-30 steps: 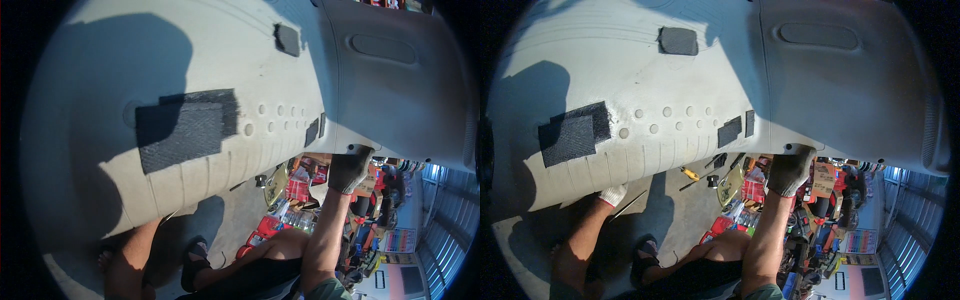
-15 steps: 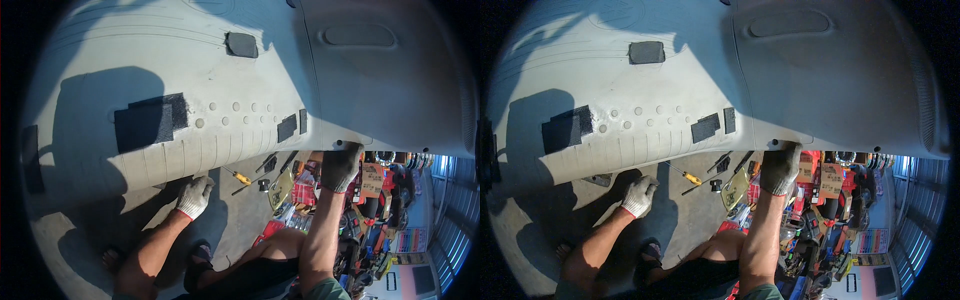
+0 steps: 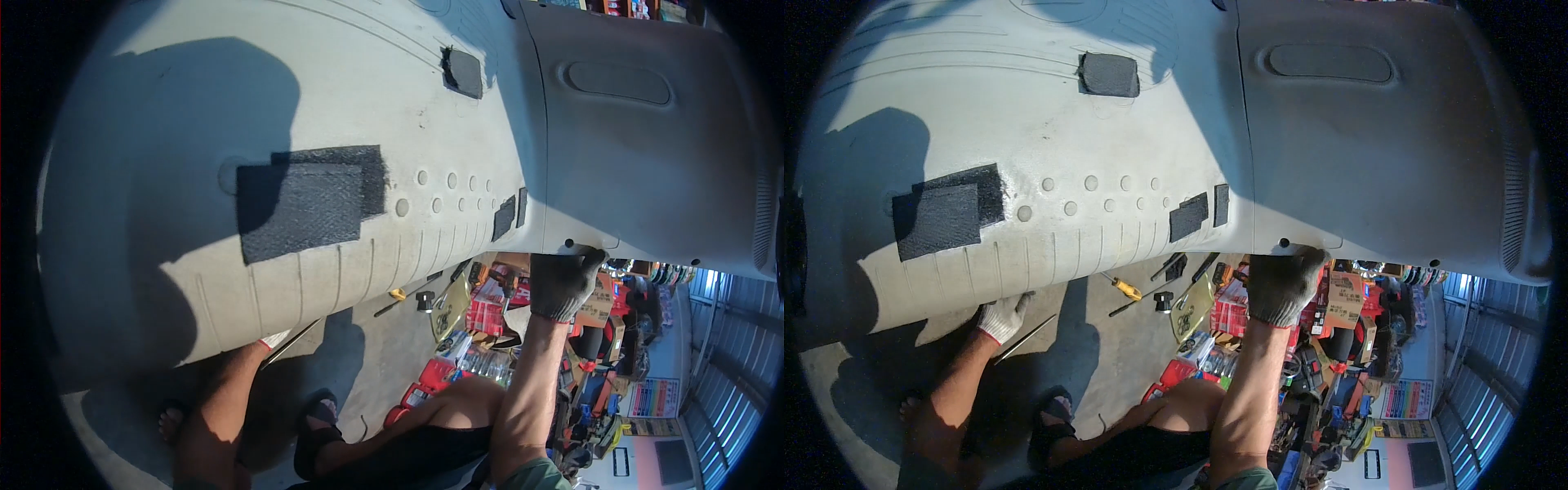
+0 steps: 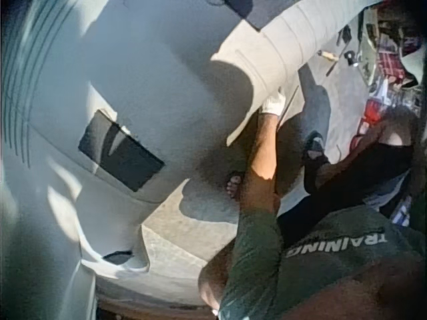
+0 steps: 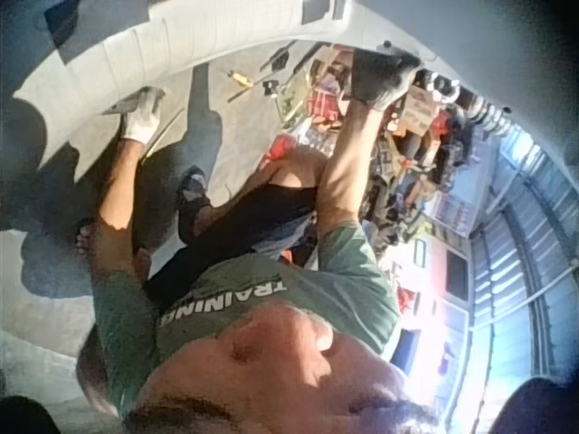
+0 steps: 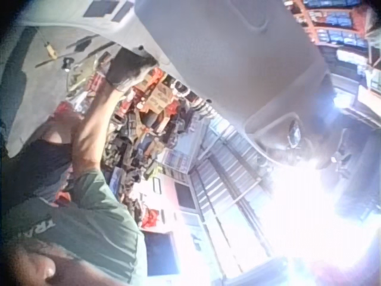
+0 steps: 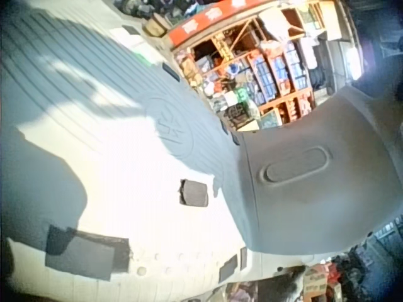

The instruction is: The person uses a screwdriver to unfasten and remove panels from a scooter. The person then sorts through tools and hardware in a tray by hand before using the screwdriver on the scooter again.

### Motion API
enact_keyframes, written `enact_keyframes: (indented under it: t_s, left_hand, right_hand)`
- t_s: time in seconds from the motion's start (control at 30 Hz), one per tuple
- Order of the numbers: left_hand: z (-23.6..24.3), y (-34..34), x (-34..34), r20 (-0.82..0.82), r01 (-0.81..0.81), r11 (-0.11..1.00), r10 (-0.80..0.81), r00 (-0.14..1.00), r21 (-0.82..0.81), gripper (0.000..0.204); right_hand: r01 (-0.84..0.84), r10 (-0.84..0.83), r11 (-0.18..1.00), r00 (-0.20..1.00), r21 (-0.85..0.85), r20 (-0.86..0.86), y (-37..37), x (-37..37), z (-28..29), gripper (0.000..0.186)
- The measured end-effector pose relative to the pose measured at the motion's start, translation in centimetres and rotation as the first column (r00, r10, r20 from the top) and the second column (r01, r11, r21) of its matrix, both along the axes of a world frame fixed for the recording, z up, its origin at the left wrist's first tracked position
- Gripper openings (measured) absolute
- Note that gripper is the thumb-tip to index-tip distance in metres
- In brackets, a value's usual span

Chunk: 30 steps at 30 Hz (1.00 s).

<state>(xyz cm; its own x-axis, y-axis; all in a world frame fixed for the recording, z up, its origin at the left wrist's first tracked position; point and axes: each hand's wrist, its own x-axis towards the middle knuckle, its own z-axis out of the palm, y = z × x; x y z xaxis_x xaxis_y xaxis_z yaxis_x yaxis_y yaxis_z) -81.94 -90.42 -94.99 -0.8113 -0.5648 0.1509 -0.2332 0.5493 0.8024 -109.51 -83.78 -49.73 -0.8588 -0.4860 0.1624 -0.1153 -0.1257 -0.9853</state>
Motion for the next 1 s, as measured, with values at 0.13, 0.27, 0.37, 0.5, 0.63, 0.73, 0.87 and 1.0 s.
enact_keyframes:
  t_s: [0.13, 0.27, 0.37, 0.5, 0.63, 0.73, 0.87, 1.0]
  left_hand:
    - [-1.9, 0.1, 0.9, -0.004, 0.003, 0.998, -0.003, 1.000, -0.068, 0.035]
    - [-3.1, 1.0, 0.3, 0.045, -0.025, 0.999, 0.026, 0.999, -0.027, 0.039]
    - [-4.0, 1.5, 0.2, 0.069, -0.024, 0.998, 0.028, 0.997, -0.052, 0.041]
    - [-3.8, 1.1, 0.9, 0.105, -0.011, 0.999, 0.015, 0.994, -0.045, 0.039]
    - [-1.4, 0.2, 0.1, 0.102, 0.041, 0.999, -0.044, 0.994, 0.028, 0.034]
    - [0.5, -1.8, 1.0, 0.112, 0.105, 0.988, -0.118, 0.987, 0.112, 0.025]
    - [4.5, -2.9, -1.5, -0.161, 0.103, 0.920, -0.044, 0.986, 0.377, 0.008]
    - [5.4, -3.3, -0.2, 0.046, 0.033, 0.923, -0.054, 0.997, 0.384, 0.011]
  right_hand:
    - [0.361, -0.269, 0.896, 0.905, 0.259, -0.331, -1.2, 0.5, -0.6, 0.051]
    - [0.169, -0.144, 0.978, 0.972, 0.121, -0.187, 0.1, -0.9, -0.2, 0.060]
    - [0.119, -0.101, 0.985, 0.985, 0.123, -0.141, -0.5, -0.1, 0.0, 0.060]
    - [0.188, -0.152, 0.968, 0.966, 0.167, -0.208, 0.2, -0.5, -0.5, 0.047]
    - [0.113, -0.068, 0.969, 0.977, 0.220, -0.203, 2.6, -1.9, -0.7, 0.058]
    - [-0.095, 0.125, 0.982, 0.975, -0.162, 0.185, 0.2, 0.6, -2.2, 0.053]
    - [-0.074, 0.150, 0.963, 0.945, -0.258, 0.290, 2.3, -1.9, -3.5, 0.047]
    - [-0.039, 0.171, 0.947, 0.901, -0.319, 0.398, 1.1, -2.0, -5.1, 0.037]
